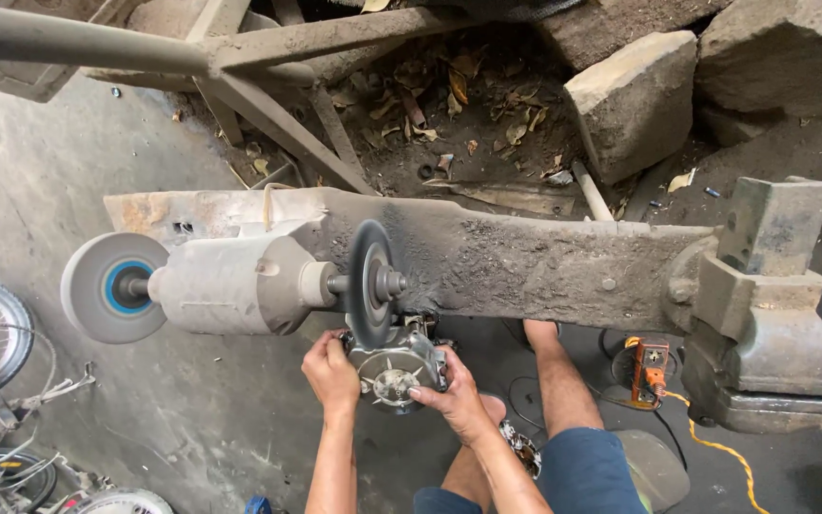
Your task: Cleaning or polishing a motorcycle engine casing using a bench-mounted grinder with a wire brush wheel.
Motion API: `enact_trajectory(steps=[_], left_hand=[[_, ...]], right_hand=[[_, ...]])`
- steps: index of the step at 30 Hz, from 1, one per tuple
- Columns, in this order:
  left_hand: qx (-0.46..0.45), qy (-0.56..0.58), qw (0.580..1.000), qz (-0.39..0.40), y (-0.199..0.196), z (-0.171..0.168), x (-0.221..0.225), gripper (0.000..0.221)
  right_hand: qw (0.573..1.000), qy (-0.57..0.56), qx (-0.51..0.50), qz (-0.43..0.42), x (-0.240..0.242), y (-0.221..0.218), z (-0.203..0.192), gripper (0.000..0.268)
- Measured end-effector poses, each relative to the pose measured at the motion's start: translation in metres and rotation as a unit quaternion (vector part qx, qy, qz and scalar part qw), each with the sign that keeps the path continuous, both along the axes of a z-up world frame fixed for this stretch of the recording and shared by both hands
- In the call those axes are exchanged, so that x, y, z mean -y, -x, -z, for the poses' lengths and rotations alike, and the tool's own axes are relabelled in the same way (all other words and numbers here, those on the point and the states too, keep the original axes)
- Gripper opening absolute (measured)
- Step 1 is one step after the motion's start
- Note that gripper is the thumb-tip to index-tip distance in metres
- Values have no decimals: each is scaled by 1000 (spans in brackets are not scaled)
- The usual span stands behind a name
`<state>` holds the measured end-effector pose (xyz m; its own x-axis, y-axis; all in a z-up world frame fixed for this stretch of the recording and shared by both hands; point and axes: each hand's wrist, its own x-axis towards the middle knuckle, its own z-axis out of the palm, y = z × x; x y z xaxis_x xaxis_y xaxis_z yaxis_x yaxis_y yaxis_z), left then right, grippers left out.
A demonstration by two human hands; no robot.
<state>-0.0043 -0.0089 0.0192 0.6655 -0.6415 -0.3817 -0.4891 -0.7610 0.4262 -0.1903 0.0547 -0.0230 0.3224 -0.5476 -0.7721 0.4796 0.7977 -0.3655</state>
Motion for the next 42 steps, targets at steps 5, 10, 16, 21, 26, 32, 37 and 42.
enact_trajectory(steps=[5,10,16,21,26,32,37,42], left_hand=[[-15,32,999,-31,-17,3,-12,35],[-29,68,997,-35,-34,-4,-18,35],[-26,73,997,-13,-20,-2,-11,34],[-33,67,997,-31,-18,5,-14,34],[-13,40,997,-59,-35,4,-16,36],[10,13,1000,-10,-17,-7,3,32],[45,-27,999,9,-5,-6,9,30],[46,-43,998,0,-4,0,7,31]], right_hand=[[999,37,-20,-30,9,-8,-9,61],[998,55,-5,-38,10,-21,-18,60],[999,25,30,13,-2,-16,-8,62],[1000,13,3,-16,7,-10,-11,66],[999,10,-2,-33,12,-25,-13,59],[999,-19,28,7,4,-20,-9,57],[997,-37,49,42,-8,-15,0,61],[997,-43,46,42,-6,-12,4,60]])
